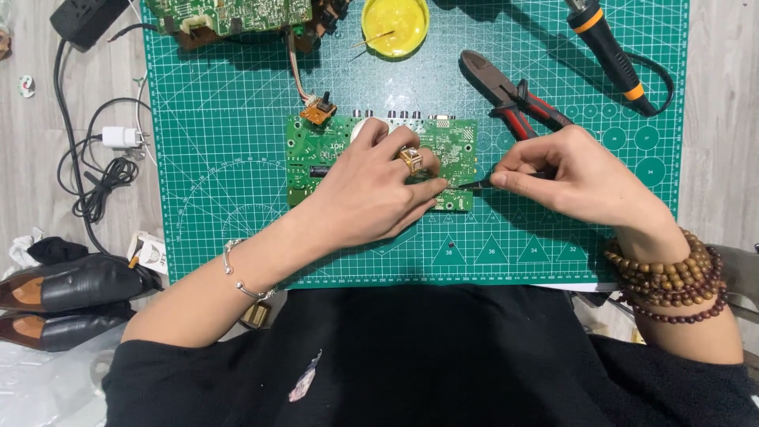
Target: Repairing a circuit board using a soldering iron, pliers, and other tools on a cutting mat.
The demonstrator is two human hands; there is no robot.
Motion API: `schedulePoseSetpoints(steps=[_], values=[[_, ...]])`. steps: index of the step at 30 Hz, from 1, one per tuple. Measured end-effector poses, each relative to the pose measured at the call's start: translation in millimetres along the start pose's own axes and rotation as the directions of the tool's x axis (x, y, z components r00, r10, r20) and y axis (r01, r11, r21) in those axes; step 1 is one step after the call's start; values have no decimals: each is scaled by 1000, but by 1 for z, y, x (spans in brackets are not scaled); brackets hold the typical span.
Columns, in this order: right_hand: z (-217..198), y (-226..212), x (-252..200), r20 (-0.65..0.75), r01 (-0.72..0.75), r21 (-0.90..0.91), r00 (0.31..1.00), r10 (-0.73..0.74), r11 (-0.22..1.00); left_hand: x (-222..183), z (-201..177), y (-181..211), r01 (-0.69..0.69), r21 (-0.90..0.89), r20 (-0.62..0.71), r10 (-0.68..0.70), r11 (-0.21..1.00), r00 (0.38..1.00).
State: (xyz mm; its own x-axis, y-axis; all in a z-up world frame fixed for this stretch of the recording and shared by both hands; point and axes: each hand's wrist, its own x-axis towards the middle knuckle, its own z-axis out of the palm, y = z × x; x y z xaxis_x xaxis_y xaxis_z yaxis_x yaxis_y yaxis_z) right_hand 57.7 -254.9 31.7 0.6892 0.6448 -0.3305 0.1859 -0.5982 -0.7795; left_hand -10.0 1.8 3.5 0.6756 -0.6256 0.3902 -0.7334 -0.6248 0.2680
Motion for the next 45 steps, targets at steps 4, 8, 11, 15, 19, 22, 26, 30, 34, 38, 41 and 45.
schedulePoseSetpoints(steps=[4, 8, 11, 15, 19, 22, 26, 30, 34, 38, 41, 45], values=[[0, 2, 0, -4, 12, -18, 1000, -12, 1000, 0, -1, 1, -5, 12, 9, 5, 1000, 1000], [1, 1, -1, -18, 15, -33, 1000, -16, 999, 1, -3, 4, -14, 62, 1, 14, 998, 1000], [0, 4, -2, -29, 31, -46, 999, -32, 998, 2, -5, 6, -22, 105, -15, 24, 994, 1000], [-4, 6, -5, -53, 37, -37, 998, -39, 999, 1, -5, 7, -31, 160, -26, 36, 987, 999], [-3, 7, -5, -23, 77, -43, 997, -78, 996, 0, -3, 7, -34, 168, -22, 39, 985, 999], [-2, 4, -5, -31, 39, -52, 999, -40, 998, 0, -2, 7, -35, 173, -27, 40, 984, 999], [-2, 4, -4, -32, 28, -74, 999, -31, 997, 1, -2, 7, -40, 177, -38, 48, 983, 998], [-1, 4, -4, -38, 43, -87, 998, -46, 995, 0, -2, 7, -40, 193, -16, 44, 980, 999], [-1, 6, -3, -31, 47, -62, 998, -49, 997, 1, -3, 7, -37, 176, -26, 42, 984, 999], [-1, 4, -4, -37, 39, -48, 999, -40, 998, 2, -5, 8, -37, 175, -35, 44, 984, 998], [-4, 3, -6, -53, 38, -21, 998, -39, 999, 2, -7, 8, -30, 163, -40, 37, 986, 998], [-8, 8, -8, -125, 117, 23, 986, -113, 993, 2, -7, 7, -28, 166, -25, 32, 986, 999]])
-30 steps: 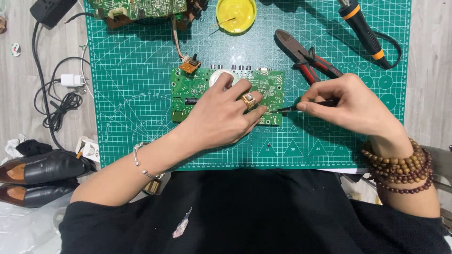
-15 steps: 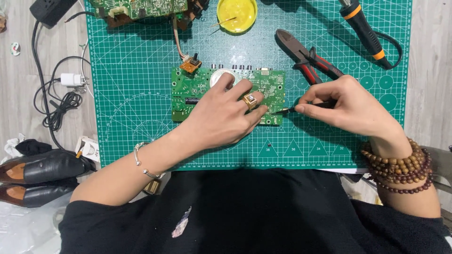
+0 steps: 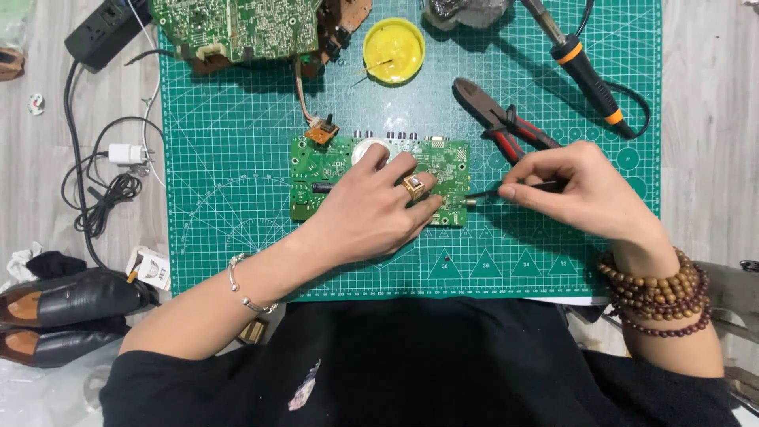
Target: Repairing a circuit board using a soldering iron, pliers, and other tools on a cutting mat.
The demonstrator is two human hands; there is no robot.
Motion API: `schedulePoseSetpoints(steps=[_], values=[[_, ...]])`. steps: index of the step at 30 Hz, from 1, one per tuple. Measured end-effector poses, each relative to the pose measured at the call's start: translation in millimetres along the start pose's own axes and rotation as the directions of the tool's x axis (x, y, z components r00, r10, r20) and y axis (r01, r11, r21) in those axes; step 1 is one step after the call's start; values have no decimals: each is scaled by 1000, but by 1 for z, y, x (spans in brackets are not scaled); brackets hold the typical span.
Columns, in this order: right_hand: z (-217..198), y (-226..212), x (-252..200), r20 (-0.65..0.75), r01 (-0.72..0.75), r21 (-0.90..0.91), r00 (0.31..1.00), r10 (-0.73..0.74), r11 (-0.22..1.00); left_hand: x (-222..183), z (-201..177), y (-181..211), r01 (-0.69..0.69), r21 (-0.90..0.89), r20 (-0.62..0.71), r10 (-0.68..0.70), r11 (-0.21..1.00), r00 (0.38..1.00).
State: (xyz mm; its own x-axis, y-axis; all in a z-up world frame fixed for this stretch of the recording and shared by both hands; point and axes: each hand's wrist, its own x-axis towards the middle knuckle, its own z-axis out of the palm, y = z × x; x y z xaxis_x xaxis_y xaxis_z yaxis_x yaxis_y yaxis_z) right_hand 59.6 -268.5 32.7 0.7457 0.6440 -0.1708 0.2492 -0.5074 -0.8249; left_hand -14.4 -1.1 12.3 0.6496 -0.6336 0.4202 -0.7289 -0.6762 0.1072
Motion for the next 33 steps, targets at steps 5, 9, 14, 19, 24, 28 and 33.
schedulePoseSetpoints(steps=[5, 9, 14, 19, 24, 28, 33], values=[[-7, -1, -3, -182, -11, -28, 983, 5, 1000, 0, 1, -1, 2, 12, -26, -1, 1000, 1000], [-11, 11, -6, -328, -19, -172, 944, -39, 985, 0, -1, -1, 5, 7, -23, -4, 1000, 1000], [-9, 8, -4, -390, -56, -280, 919, -61, 958, -2, 1, -4, 3, -54, -47, -5, 999, 999], [-7, 4, -2, -378, -40, -413, 917, -130, 910, -2, -2, -11, 22, -88, -53, -27, 996, 998], [-7, 2, -4, -338, 31, -411, 923, -184, 911, -5, -13, -24, 102, -81, -48, -106, 992, 993], [-6, -10, -6, -284, 51, -229, 952, -117, 972, -4, -13, -23, 100, -121, -8, -102, 988, 995], [8, -29, -3, -62, 110, -213, 990, -126, 971, -2, -11, -22, 97, -119, -78, -106, 988, 991]])
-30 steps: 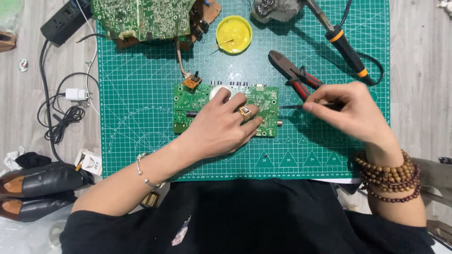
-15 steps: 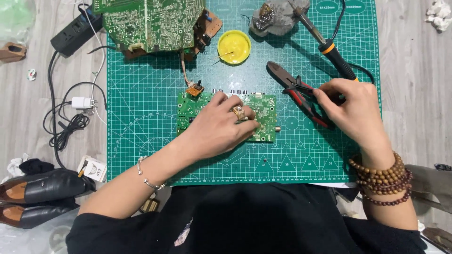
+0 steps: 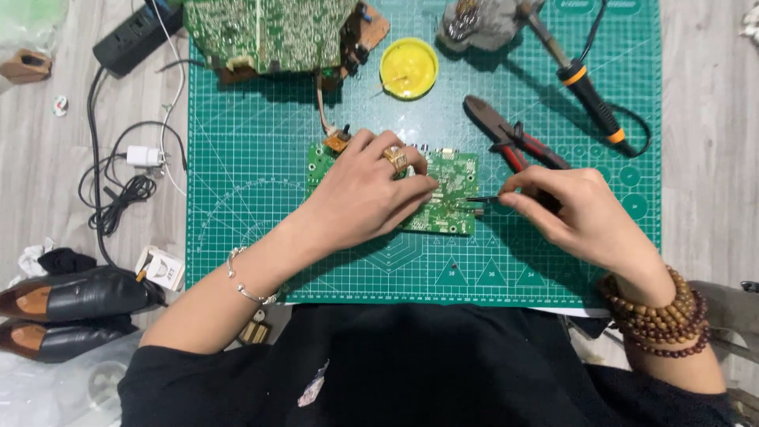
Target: Repairing a circuit board using a soldering iron, pliers, and other tools on a cutting mat.
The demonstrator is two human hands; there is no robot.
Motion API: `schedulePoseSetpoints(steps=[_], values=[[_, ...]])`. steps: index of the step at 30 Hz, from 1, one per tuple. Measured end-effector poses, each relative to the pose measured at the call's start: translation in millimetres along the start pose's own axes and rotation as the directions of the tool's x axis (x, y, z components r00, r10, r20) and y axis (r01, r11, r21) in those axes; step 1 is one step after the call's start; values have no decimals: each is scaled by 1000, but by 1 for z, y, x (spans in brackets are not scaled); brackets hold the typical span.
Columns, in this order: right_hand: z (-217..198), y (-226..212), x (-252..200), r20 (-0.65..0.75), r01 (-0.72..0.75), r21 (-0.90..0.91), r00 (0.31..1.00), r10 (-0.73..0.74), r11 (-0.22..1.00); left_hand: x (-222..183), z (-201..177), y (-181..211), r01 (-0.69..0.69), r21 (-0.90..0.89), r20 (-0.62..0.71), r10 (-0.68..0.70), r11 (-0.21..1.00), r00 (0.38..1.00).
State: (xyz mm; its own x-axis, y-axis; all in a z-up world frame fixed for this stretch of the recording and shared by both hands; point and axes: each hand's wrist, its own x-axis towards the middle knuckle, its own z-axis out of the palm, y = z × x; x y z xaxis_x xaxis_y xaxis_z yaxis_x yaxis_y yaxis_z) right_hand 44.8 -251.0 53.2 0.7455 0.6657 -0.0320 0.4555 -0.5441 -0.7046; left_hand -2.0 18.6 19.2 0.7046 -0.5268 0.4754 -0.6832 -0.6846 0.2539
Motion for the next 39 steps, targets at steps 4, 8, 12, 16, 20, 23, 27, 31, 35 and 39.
schedulePoseSetpoints(steps=[4, 8, 12, 16, 20, 23, 27, 31, 35, 39], values=[[1, -3, 5, 52, 55, -57, 997, -53, 997, -1, 2, 0, 20, -11, 10, -20, 1000, 1000], [1, -7, 4, 52, 69, -153, 997, -62, 986, -1, 2, 1, 22, 3, 20, -22, 1000, 1000], [4, -13, 6, 85, 55, -197, 996, -39, 979, -2, 0, 2, 31, -9, 12, -31, 999, 999], [4, -20, 10, 109, 93, -243, 992, -69, 966, -3, 2, -1, 39, -2, 9, -39, 999, 999], [4, -26, 9, 134, 64, -303, 991, -24, 951, -5, 5, -1, 30, 23, 20, -30, 999, 999], [4, -30, 7, 154, 93, -358, 987, -39, 929, -6, 5, 0, 32, 26, 34, -33, 999, 999], [4, -34, 8, 172, 175, -426, 979, -110, 887, -5, 5, -2, 30, 19, 38, -30, 999, 999], [6, -32, 11, 219, 175, -472, 973, -78, 864, -5, 6, -2, 30, 17, 39, -31, 999, 999], [6, -33, 13, 245, 189, -464, 966, -80, 865, -5, 7, -1, 19, 4, 36, -19, 1000, 999], [0, -32, 15, 244, 210, -410, 963, -115, 888, -4, 6, 1, 30, -91, 52, -26, 995, 998]])
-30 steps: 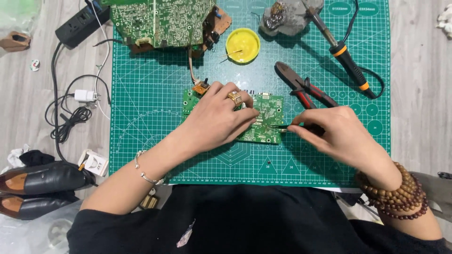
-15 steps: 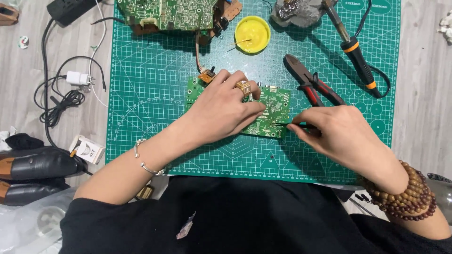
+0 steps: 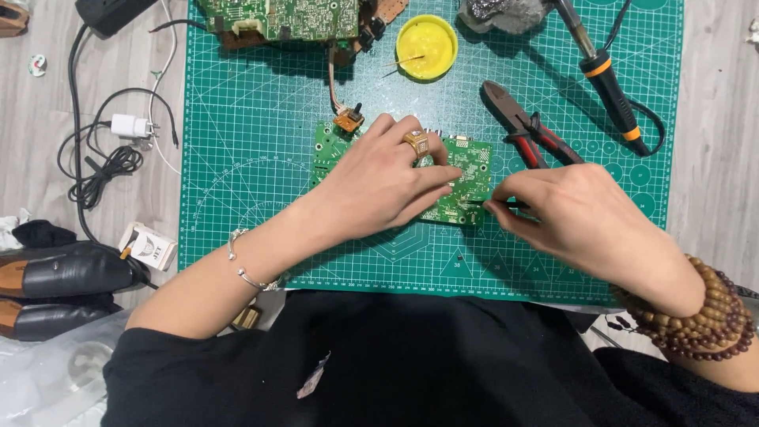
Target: Repairing a circuit board using a soldering iron, pliers, and other tools on a cutting mat.
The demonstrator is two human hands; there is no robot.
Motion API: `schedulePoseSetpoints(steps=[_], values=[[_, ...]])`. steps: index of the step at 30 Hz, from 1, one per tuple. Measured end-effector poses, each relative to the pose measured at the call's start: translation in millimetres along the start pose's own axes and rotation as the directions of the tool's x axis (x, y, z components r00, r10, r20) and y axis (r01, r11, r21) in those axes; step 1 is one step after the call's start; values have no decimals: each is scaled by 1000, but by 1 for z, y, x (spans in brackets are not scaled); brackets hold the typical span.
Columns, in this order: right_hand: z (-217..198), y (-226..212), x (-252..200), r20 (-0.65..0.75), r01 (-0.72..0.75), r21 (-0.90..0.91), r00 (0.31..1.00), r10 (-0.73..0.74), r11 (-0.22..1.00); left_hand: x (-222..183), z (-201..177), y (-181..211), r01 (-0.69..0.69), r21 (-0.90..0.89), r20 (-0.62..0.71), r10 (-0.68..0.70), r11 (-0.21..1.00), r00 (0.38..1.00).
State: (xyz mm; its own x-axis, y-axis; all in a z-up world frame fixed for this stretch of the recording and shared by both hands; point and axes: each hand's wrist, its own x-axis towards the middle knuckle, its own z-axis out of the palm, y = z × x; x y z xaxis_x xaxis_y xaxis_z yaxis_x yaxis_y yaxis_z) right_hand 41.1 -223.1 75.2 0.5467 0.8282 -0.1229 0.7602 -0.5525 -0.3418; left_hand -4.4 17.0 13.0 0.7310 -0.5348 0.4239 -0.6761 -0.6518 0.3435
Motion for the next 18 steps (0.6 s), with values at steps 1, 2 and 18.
schedulePoseSetpoints(steps=[1, 2, 18], values=[[-1, 1, 0, -4, -1, 0, 1000, 1, 1000, 1, 0, 2, -4, 2, 2, 4, 1000, 1000], [-3, 2, 0, -11, 12, 22, 1000, -12, 1000, 2, -1, 4, -2, -88, -3, 1, 996, 1000], [-34, -11, 14, -138, 116, 82, 985, -104, 990, 27, -6, 3, 49, -401, -11, -58, 915, 998]])
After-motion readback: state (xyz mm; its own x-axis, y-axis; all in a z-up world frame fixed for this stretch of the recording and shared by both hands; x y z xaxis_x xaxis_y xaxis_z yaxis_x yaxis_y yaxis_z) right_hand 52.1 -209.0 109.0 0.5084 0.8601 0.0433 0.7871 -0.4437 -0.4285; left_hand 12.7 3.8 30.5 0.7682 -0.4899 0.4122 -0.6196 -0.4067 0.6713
